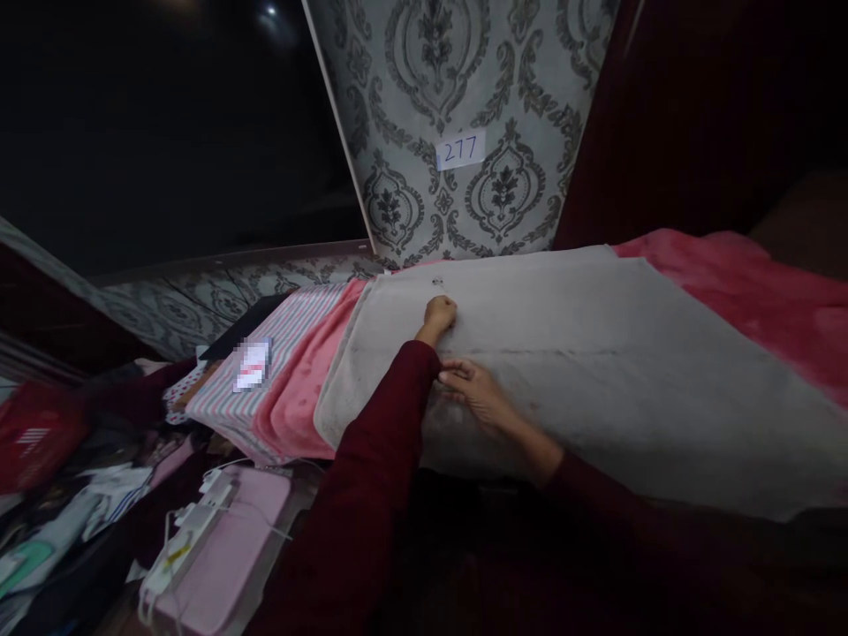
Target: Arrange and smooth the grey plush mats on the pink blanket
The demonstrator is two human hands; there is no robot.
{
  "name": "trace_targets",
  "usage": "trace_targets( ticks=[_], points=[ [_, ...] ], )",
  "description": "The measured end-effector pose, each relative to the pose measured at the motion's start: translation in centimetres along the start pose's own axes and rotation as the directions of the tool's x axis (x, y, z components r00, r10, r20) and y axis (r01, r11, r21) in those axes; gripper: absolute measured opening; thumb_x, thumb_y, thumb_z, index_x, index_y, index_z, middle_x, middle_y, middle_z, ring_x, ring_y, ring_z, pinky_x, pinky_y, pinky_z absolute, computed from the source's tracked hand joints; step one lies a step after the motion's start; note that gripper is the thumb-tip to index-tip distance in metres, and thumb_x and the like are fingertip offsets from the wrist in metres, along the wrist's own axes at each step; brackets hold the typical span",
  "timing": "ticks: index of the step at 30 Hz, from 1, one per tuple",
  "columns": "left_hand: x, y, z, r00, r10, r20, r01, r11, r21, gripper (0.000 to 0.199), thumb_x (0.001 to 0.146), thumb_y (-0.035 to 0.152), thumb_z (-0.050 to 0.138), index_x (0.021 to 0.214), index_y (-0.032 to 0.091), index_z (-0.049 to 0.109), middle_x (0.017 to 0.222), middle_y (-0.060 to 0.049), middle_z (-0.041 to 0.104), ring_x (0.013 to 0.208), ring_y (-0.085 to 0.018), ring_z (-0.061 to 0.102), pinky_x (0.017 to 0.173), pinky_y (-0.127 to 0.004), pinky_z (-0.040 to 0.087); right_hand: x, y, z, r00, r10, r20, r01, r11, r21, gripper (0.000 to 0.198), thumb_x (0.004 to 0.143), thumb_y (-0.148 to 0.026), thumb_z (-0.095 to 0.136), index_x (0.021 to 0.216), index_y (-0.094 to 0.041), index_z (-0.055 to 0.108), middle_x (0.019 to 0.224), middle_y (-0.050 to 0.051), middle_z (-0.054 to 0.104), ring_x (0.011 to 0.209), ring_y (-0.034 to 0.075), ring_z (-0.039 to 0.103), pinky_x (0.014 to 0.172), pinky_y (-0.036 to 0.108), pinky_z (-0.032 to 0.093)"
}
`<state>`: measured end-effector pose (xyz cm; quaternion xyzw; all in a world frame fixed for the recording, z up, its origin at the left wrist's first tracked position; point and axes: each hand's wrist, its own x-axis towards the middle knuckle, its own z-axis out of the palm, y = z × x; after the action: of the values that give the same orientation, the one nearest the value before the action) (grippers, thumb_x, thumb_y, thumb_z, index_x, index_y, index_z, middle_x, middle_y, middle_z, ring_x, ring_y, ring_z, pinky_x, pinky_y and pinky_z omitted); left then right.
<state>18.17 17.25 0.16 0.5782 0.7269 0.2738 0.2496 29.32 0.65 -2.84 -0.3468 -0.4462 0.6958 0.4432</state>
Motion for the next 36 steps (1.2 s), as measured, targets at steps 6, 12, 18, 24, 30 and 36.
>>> trace_targets(
  ticks=[6, 12, 18, 24, 30, 36],
  points=[
    [-1.4, 0.6, 0.1, 0.981, 0.192, -0.022, -0.178, 0.941, 0.289, 0.028, 0.098, 0.017, 0.048, 0.110, 0.016, 0.073, 0.123, -0.018, 0.073, 0.118, -0.025, 0.067, 0.101, -0.034, 0.048, -0.8, -0.4, 0.9, 0.999, -0.026, 0.020, 0.026, 1.000, -0.016, 0.047, 0.056, -0.058, 0.087, 0.081, -0.022, 0.069, 0.093, 0.004, 0.069, 0.090, 0.021, 0.058, 0.076, 0.032, 0.045],
    [-2.8, 0.1, 0.6, 0.925, 0.351, 0.145, -0.378, 0.810, 0.449, 0.028, 0.095, 0.010, 0.052, 0.115, 0.012, 0.071, 0.126, -0.021, 0.069, 0.127, -0.028, 0.062, 0.112, -0.038, 0.040, 0.5, -2.8, 0.6, 0.988, -0.047, 0.148, 0.075, 0.978, -0.193, 0.036, 0.061, -0.048, 0.082, 0.082, -0.022, 0.072, 0.085, 0.002, 0.069, 0.081, 0.019, 0.057, 0.068, 0.030, 0.042],
    [-2.7, 0.6, 0.5, 0.896, 0.370, 0.244, -0.443, 0.759, 0.477, 0.023, 0.093, 0.009, 0.055, 0.107, 0.012, 0.073, 0.120, -0.020, 0.072, 0.123, -0.027, 0.065, 0.108, -0.035, 0.043, 2.9, -4.7, 0.1, 0.999, -0.012, 0.042, 0.019, 0.986, -0.164, 0.026, 0.060, -0.037, 0.079, 0.071, -0.022, 0.061, 0.071, -0.001, 0.059, 0.065, 0.015, 0.051, 0.053, 0.027, 0.040],
    [-1.5, 1.4, 0.3, 0.930, 0.317, 0.186, -0.367, 0.810, 0.457, 0.021, 0.090, 0.011, 0.060, 0.103, 0.013, 0.076, 0.111, -0.017, 0.076, 0.113, -0.026, 0.070, 0.100, -0.033, 0.049, 3.8, -3.4, -1.4, 0.997, 0.004, 0.078, 0.009, 0.986, -0.166, 0.032, 0.058, -0.041, 0.081, 0.074, -0.021, 0.061, 0.072, 0.000, 0.060, 0.067, 0.015, 0.054, 0.051, 0.024, 0.042],
    [-1.9, -0.4, -2.5, 0.956, 0.261, 0.131, -0.291, 0.884, 0.366, 0.041, 0.099, 0.023, 0.050, 0.135, 0.014, 0.066, 0.122, -0.015, 0.075, 0.105, -0.021, 0.073, 0.093, -0.029, 0.053, 3.0, -3.4, -8.9, 0.956, -0.260, 0.139, 0.278, 0.642, -0.714, 0.035, 0.084, -0.045, 0.058, 0.110, -0.026, 0.071, 0.118, 0.010, 0.071, 0.115, 0.031, 0.063, 0.097, 0.049, 0.055],
    [-8.3, -9.5, -7.1, 0.961, 0.188, 0.201, -0.264, 0.837, 0.479, 0.060, 0.098, 0.035, 0.056, 0.156, 0.024, 0.046, 0.169, -0.009, 0.033, 0.158, -0.029, 0.026, 0.128, -0.049, 0.019, -1.9, -4.5, -25.8, 0.974, -0.221, 0.047, 0.020, -0.124, -0.992, 0.063, 0.098, -0.050, 0.039, 0.155, -0.025, 0.049, 0.163, 0.012, 0.039, 0.152, 0.040, 0.029, 0.121, 0.066, 0.024]
  ],
)
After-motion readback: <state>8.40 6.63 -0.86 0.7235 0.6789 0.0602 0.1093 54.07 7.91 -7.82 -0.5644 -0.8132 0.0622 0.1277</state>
